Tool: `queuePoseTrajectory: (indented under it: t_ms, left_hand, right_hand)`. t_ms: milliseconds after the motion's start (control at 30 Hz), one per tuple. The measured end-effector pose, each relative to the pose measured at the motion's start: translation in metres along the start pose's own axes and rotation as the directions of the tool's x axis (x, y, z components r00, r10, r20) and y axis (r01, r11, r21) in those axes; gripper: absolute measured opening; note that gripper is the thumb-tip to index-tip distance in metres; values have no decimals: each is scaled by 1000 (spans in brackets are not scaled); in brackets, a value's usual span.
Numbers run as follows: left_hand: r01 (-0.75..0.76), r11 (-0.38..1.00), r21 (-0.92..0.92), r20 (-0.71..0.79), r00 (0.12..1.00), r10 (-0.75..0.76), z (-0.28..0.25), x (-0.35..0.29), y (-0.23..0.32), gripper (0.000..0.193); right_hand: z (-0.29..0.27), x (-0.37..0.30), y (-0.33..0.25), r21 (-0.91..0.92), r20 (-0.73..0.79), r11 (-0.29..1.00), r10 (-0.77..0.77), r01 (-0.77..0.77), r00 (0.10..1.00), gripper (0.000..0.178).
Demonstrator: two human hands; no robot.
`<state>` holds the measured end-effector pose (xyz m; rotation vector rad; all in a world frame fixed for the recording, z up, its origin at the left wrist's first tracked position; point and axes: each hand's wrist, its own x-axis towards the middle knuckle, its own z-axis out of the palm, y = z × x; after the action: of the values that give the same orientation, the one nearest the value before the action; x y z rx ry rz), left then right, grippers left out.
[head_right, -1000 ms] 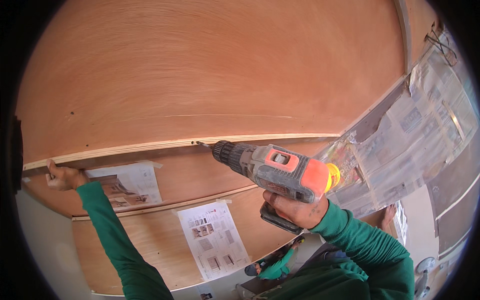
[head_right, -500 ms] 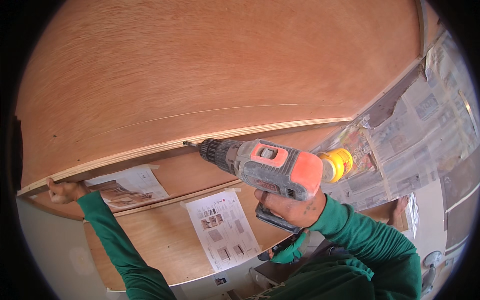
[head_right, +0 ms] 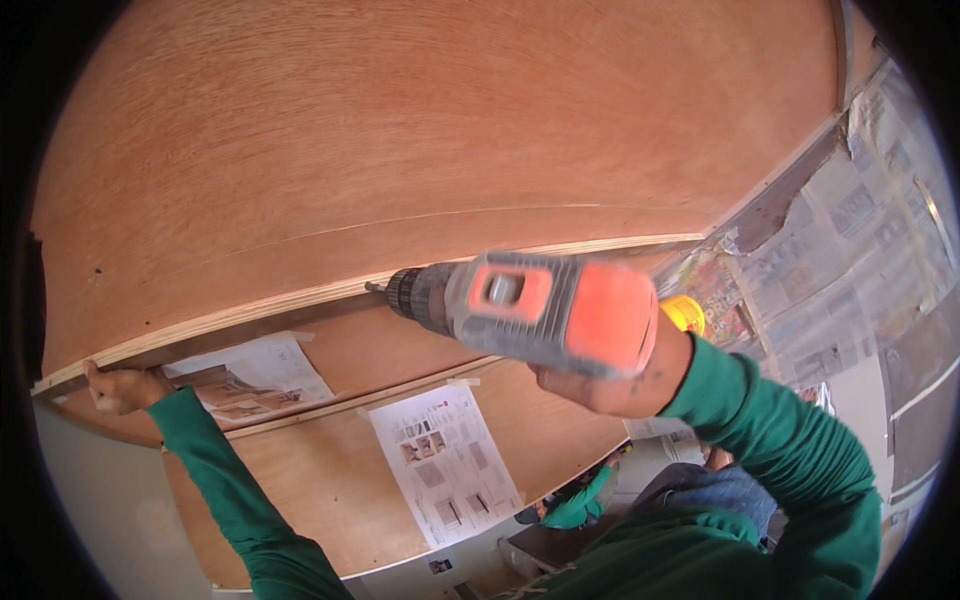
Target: The person uses a cordless drill to fasten a wooden trim piece to a large wooden panel. They retrieve a drill from a toolbox, attach a bit, and continue securing the trim along the edge of the panel, referencing an instruction sheet taped to the surface.
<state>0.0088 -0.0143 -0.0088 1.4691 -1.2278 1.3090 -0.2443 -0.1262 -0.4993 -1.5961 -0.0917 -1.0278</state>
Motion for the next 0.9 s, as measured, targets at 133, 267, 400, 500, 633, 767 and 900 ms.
queuePoseTrajectory:
  t_ms: [133,267,400,500,633,767,900]
  left_hand:
    - [4,1000,-29,-42,999,-5,3,-2,1,33]
    - [-21,1000,14,-77,997,22,-1,1,1,32]
    - [24,999,-21,-51,998,-25,-4,2,-3,31]
    - [28,1000,-13,-40,999,-29,-4,1,-4,32]
    - [-9,1000,-19,-25,1000,8,-5,10,-6,29]
    - [29,999,-21,-25,999,-29,3,-3,7,31]
    - [97,994,-59,81,992,-92,-1,-9,4,39]
  right_hand:
    - [-28,12,7,-212,166,947,-209,242,964,31]
    - [-28,15,-9,-302,206,913,-217,273,954,31]
    - [-26,14,-10,-390,207,871,-235,300,950,32]
    - [-26,15,-7,-369,213,880,-233,299,949,34]
    - [-26,9,-5,-36,197,998,-45,53,979,39]
    - [-28,17,-12,134,221,979,124,-156,967,38]
    - [-31,28,-10,83,239,976,177,-201,955,37]
